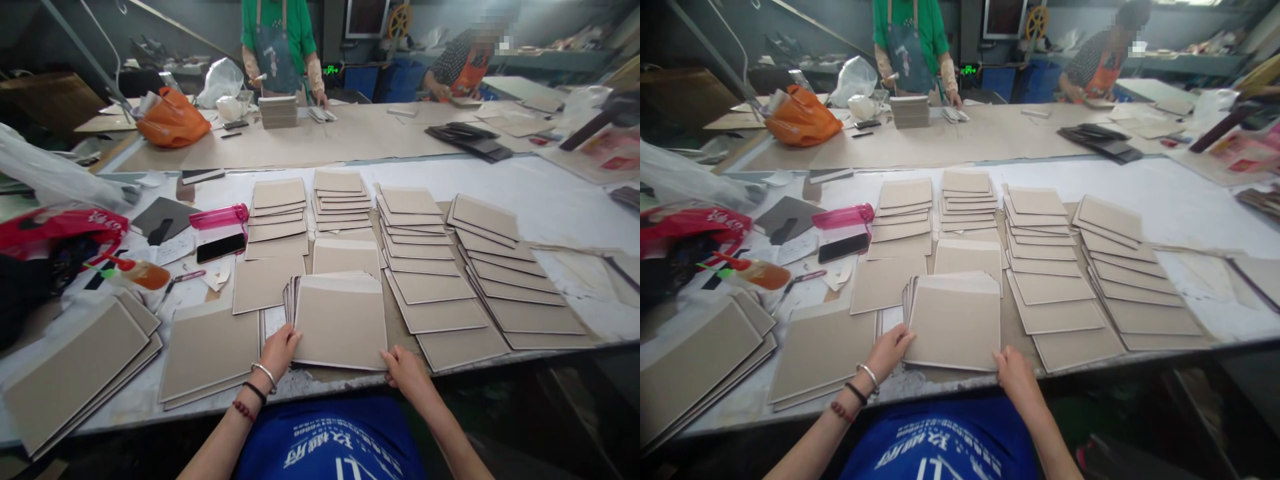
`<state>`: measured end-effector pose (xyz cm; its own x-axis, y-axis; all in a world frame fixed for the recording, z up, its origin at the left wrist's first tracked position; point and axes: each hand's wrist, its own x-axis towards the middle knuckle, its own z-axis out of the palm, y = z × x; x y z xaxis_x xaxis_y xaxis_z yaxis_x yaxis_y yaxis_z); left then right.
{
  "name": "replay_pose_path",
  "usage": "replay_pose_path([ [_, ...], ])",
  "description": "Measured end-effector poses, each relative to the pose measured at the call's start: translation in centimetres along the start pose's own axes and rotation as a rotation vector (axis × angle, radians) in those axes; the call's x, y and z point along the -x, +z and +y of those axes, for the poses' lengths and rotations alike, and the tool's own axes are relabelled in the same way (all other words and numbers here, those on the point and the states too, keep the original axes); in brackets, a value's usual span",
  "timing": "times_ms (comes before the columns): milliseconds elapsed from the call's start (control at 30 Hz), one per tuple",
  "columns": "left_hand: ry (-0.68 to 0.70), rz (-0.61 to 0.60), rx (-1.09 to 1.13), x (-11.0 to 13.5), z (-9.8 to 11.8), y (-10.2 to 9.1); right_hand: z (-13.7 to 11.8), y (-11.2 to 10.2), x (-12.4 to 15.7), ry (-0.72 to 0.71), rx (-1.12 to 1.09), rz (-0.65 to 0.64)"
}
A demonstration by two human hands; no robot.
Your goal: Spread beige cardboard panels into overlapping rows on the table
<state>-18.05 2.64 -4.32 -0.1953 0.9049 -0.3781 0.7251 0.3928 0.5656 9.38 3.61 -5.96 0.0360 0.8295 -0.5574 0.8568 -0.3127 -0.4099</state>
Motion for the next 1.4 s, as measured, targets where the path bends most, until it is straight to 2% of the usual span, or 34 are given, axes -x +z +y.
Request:
replay_pose_path([
  [600, 0.031, -0.028, -0.020, 0.0, -0.2, -0.3, -1.4, -1.2, 1.2, 0.013, 0.039, 0.023],
  [1033, 0.006, -0.054, -0.060, 0.0, -0.1, -0.4, -0.9, -0.6, 1.1, -0.034, 0.030, 0.056],
  [1400, 0.016, -0.011, -0.062, 0.3, 0.1, -0.4, -1.7, -1.5, 1.5, -0.016, 0.030, 0.019],
])
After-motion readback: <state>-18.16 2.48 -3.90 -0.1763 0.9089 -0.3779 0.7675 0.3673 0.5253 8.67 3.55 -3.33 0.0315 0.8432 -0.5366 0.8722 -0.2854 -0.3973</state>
